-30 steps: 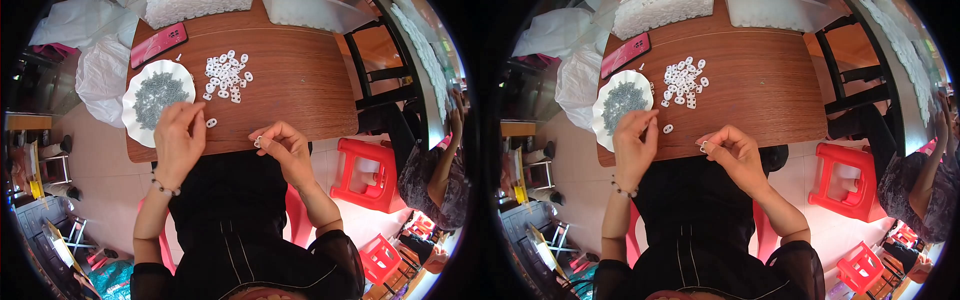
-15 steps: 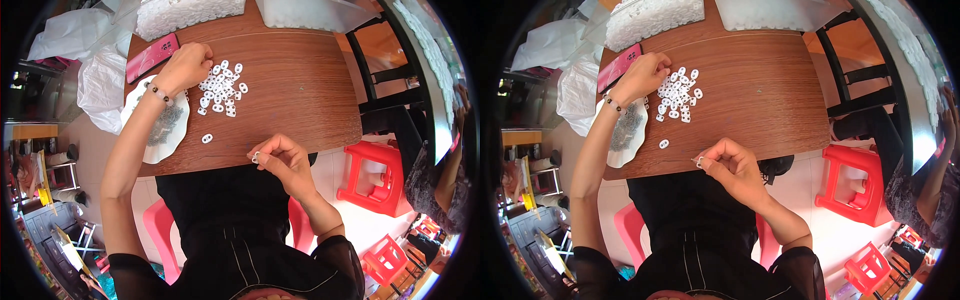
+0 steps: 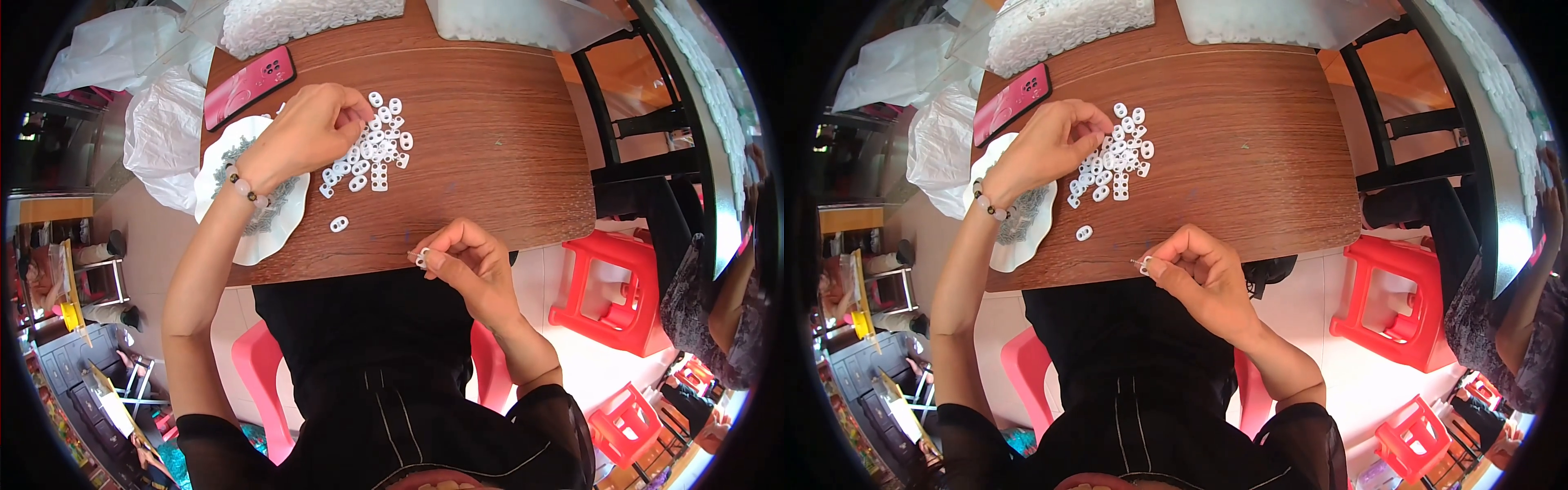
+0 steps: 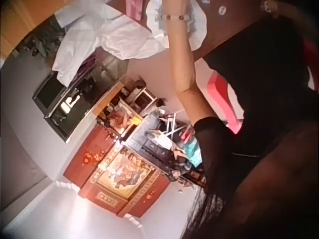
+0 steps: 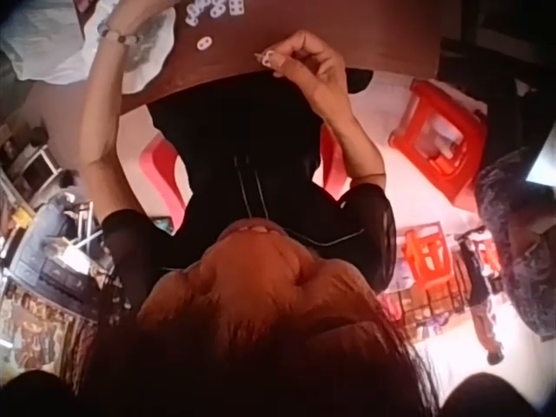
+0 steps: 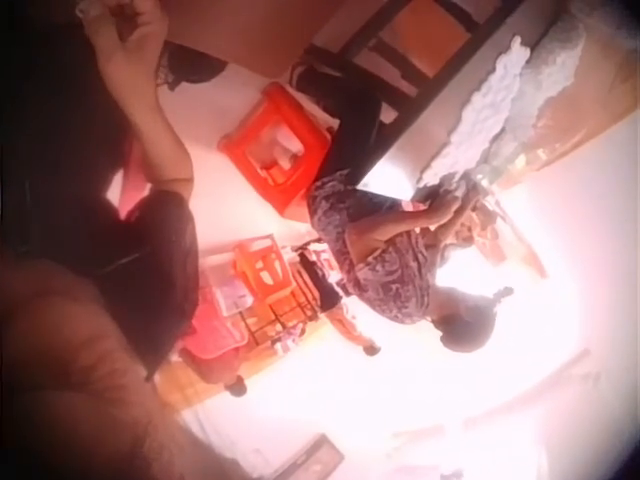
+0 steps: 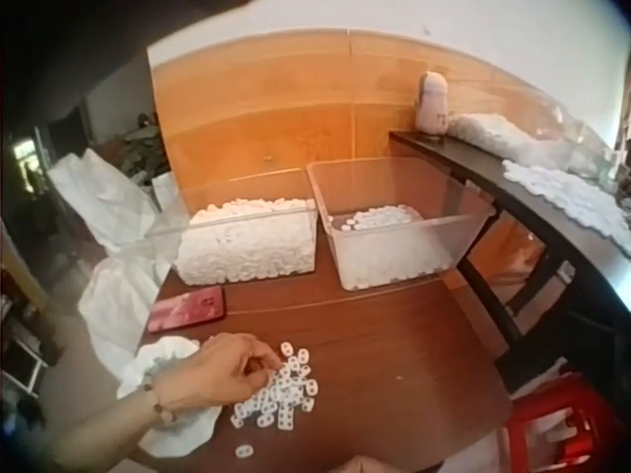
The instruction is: Manually assembling small white plastic components by threading a wire through them at a workshop table.
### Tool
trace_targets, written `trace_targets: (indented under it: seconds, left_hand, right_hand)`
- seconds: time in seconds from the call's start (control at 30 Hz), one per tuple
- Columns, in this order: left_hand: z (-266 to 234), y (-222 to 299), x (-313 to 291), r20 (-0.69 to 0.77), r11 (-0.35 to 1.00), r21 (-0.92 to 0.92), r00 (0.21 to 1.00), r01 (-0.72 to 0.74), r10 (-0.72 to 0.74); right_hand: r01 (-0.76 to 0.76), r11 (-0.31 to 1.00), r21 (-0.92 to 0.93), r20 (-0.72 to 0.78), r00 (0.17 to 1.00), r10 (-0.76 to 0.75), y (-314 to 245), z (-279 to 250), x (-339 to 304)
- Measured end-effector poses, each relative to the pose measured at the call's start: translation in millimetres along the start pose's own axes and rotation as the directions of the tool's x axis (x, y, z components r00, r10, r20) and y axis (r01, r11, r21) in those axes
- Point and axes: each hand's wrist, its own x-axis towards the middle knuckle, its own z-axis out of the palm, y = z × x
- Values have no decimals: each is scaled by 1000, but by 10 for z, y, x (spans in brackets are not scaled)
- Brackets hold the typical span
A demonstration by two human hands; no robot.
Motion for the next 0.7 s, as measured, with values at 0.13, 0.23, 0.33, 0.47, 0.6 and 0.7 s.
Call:
trace_targets:
  seconds: [0.13, 0.23, 0.33, 0.47, 0.6, 0.7]
  left_hand:
    - [49, -19, -163, -13, 990, 102, 995, -102, 104]
    - [78, -16, -230, -39, 980, 150, 990, -128, 135]
    - [118, -36, -230, -43, 973, 171, 986, -154, 163]
    - [163, -61, -184, -34, 966, 177, 980, -187, 196]
    - [171, -31, -186, -86, 984, 142, 989, -104, 117]
    - [159, 24, -287, -211, 995, -9, 973, -102, 98]
  right_hand:
    - [-7, 1000, -16, -11, 1000, 7, -3, 3, -2]
    - [-10, 1000, -18, -14, 1000, 10, -13, 15, -8]
    - [-16, 999, -29, -17, 1000, 15, -11, 15, -8]
    - [-20, 1000, -24, -17, 1000, 20, -9, 13, -3]
    - [-32, 999, -34, -26, 999, 31, 8, 10, 6]
    - [-49, 998, -36, -29, 998, 48, -1, 8, 3]
